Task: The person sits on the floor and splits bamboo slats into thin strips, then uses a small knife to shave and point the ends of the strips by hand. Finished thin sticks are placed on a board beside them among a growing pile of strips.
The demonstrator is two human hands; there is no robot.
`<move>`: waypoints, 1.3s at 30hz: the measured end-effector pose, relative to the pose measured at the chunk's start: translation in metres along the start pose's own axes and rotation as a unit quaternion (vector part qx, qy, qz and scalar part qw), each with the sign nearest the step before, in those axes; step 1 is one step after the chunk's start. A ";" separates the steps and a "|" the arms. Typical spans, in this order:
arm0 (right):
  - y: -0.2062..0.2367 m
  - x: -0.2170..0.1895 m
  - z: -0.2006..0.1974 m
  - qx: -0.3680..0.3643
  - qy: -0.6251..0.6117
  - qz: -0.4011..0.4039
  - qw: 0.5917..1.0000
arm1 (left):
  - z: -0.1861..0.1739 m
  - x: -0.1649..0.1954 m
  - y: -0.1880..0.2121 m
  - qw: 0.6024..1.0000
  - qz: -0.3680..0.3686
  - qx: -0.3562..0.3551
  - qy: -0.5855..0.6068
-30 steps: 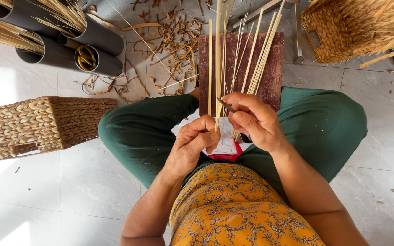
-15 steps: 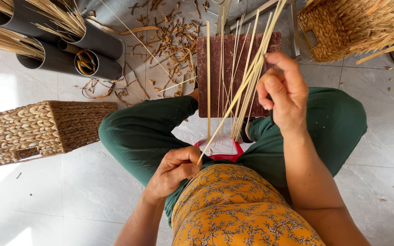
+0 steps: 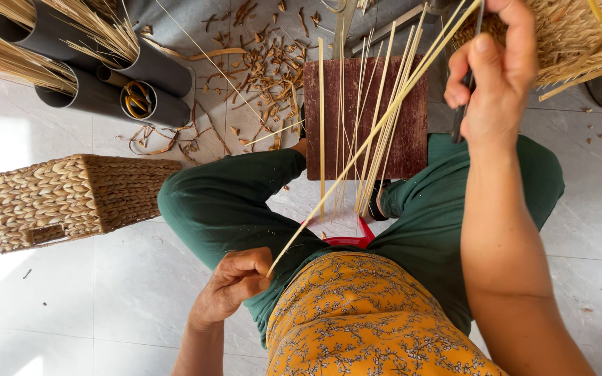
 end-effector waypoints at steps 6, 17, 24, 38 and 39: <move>-0.044 -0.005 -0.008 -0.030 0.039 -0.056 0.997 | -0.024 -0.002 0.020 0.999 0.013 0.047 -0.025; -0.141 0.101 -0.093 0.021 -0.009 -0.044 0.999 | -0.137 -0.044 0.131 0.977 0.020 0.200 -0.074; -0.147 0.101 -0.073 0.026 -0.027 0.062 0.997 | -0.179 -0.067 0.172 0.934 0.176 0.297 0.087; -0.067 0.024 0.124 -0.286 0.116 0.050 0.950 | -0.071 -0.067 -0.018 0.948 0.167 0.269 -0.041; -0.068 0.023 0.117 -0.268 0.121 0.027 0.955 | -0.065 -0.077 -0.032 0.953 0.146 0.259 -0.048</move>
Point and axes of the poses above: each hand's wrist, its own y-axis away from the middle knuckle, its own z-axis out of the palm, x = y × z, the point moved 2 cm from there along -y, towards the middle knuckle, and after that the axes turned 11 degrees about y, right-handed, at the moved point
